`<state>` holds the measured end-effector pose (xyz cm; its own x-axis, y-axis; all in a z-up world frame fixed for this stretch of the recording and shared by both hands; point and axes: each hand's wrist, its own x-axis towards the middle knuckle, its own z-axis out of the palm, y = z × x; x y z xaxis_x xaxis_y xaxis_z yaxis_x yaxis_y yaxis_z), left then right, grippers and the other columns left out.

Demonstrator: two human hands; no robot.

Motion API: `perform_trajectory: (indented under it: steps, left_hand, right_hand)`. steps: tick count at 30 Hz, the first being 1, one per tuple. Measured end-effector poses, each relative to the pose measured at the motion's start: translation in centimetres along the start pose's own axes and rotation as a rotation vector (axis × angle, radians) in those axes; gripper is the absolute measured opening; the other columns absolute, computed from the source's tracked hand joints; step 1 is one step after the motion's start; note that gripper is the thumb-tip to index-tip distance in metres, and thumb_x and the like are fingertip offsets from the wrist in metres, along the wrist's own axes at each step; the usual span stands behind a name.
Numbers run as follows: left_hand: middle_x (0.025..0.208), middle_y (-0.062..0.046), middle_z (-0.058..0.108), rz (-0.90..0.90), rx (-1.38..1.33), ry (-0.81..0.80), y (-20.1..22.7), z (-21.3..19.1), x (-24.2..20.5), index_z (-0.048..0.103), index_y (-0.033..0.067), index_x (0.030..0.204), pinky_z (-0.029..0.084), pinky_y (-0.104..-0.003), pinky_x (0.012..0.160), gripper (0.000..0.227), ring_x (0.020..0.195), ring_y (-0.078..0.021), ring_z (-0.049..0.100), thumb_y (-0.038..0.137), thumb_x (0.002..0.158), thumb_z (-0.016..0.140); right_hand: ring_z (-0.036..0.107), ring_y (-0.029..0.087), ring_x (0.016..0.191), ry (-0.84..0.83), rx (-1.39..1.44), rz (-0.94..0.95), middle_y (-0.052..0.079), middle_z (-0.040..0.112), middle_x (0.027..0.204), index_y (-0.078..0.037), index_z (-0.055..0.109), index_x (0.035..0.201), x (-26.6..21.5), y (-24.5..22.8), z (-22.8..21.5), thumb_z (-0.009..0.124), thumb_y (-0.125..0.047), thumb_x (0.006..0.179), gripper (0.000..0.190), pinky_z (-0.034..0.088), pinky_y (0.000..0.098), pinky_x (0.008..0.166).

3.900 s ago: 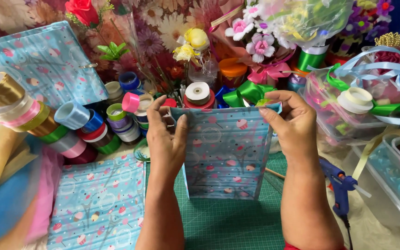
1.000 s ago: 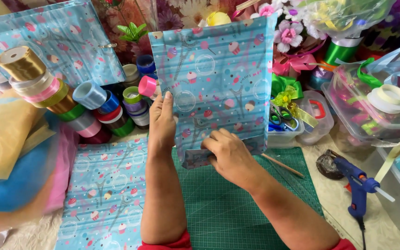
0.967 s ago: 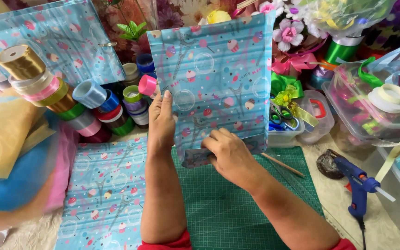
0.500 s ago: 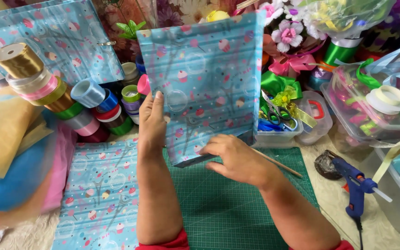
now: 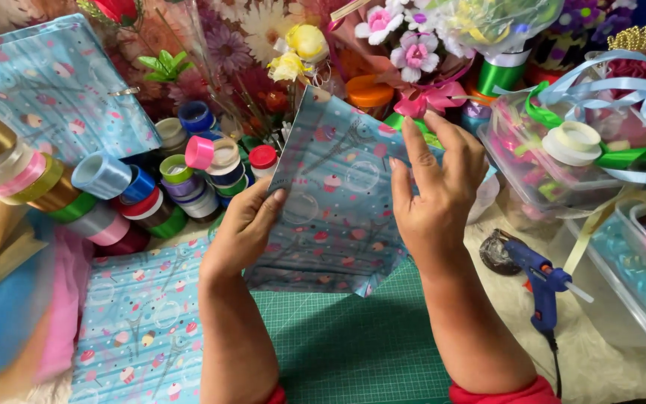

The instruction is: Measuring, marking, and folding patterned material on a cutting mat to construct a gift bag.

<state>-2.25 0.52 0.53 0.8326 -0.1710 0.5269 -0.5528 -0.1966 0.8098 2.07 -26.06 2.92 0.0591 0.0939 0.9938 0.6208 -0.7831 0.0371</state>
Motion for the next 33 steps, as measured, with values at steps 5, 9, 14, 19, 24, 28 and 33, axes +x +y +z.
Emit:
perform_trajectory:
  steps: [5,9,14,19,24,28,33]
  left_hand:
    - [0.091,-0.009,0.071,0.0,-0.01,-0.051,0.0,-0.2,-0.2,0.073,0.0023,0.115,0.055,-0.039,0.081,0.029,0.086,-0.0137,0.054,0.01,0.108,0.046]
    - [0.086,-0.006,0.066,0.002,-0.008,-0.064,0.3,-0.2,-0.3,0.074,0.0041,0.111,0.053,-0.036,0.074,0.029,0.081,-0.0128,0.05,0.011,0.108,0.047]
    - [0.079,-0.005,0.062,0.005,-0.027,-0.06,-0.4,-0.3,-0.6,0.074,0.0038,0.106,0.051,-0.033,0.069,0.027,0.075,-0.0124,0.049,0.012,0.107,0.049]
    - [0.079,-0.003,0.061,-0.004,-0.058,-0.081,-1.2,-0.4,-1.1,0.074,0.0034,0.106,0.051,-0.031,0.068,0.027,0.075,-0.0112,0.048,0.012,0.107,0.048]
    - [0.078,-0.005,0.062,0.033,-0.078,-0.147,3.8,0.7,0.4,0.073,0.0034,0.105,0.05,-0.031,0.067,0.026,0.075,-0.0119,0.047,0.011,0.107,0.049]
    - [0.078,-0.003,0.064,0.011,-0.082,-0.171,5.9,1.5,0.7,0.072,0.0028,0.113,0.051,-0.032,0.071,0.019,0.076,-0.0117,0.047,0.007,0.102,0.058]
    - [0.07,-0.008,0.063,0.006,0.058,-0.174,7.0,1.4,0.2,0.071,0.0037,0.111,0.048,-0.034,0.064,0.015,0.075,-0.012,0.046,0.005,0.097,0.065]
  right_hand:
    - [0.064,0.036,0.108,0.062,-0.002,-0.04,0.015,0.066,0.123,-0.004,0.077,0.121,-0.1,0.1,0.3,0.066,-0.021,0.106,0.025,0.043,0.0469,0.096]
    - [0.067,0.034,0.103,0.139,-0.026,-0.056,0.015,0.07,0.118,-0.005,0.08,0.116,-0.1,0.0,0.7,0.067,-0.019,0.105,0.021,0.044,0.0449,0.094]
    - [0.068,0.032,0.098,0.202,-0.028,-0.09,0.013,0.071,0.113,-0.006,0.081,0.113,0.1,-0.3,1.1,0.068,-0.013,0.104,0.017,0.045,0.0434,0.092]
    - [0.066,0.03,0.091,0.259,-0.031,-0.116,0.01,0.071,0.103,-0.007,0.084,0.103,-0.2,-0.1,1.3,0.073,-0.009,0.1,0.011,0.048,0.0422,0.086]
    - [0.056,0.025,0.077,0.232,0.08,0.005,0.003,0.062,0.083,-0.01,0.082,0.092,-0.9,-0.2,0.8,0.086,-0.016,0.093,0.007,0.052,0.0394,0.077]
    - [0.06,0.027,0.081,0.117,0.253,0.096,0.005,0.067,0.087,-0.006,0.074,0.092,0.9,-1.2,-1.1,0.079,-0.013,0.099,0.011,0.047,0.0386,0.087]
    - [0.071,0.03,0.087,-0.109,0.423,0.239,0.008,0.074,0.092,-0.003,0.067,0.093,2.6,-2.6,-4.6,0.074,-0.003,0.1,0.01,0.044,0.0373,0.091]
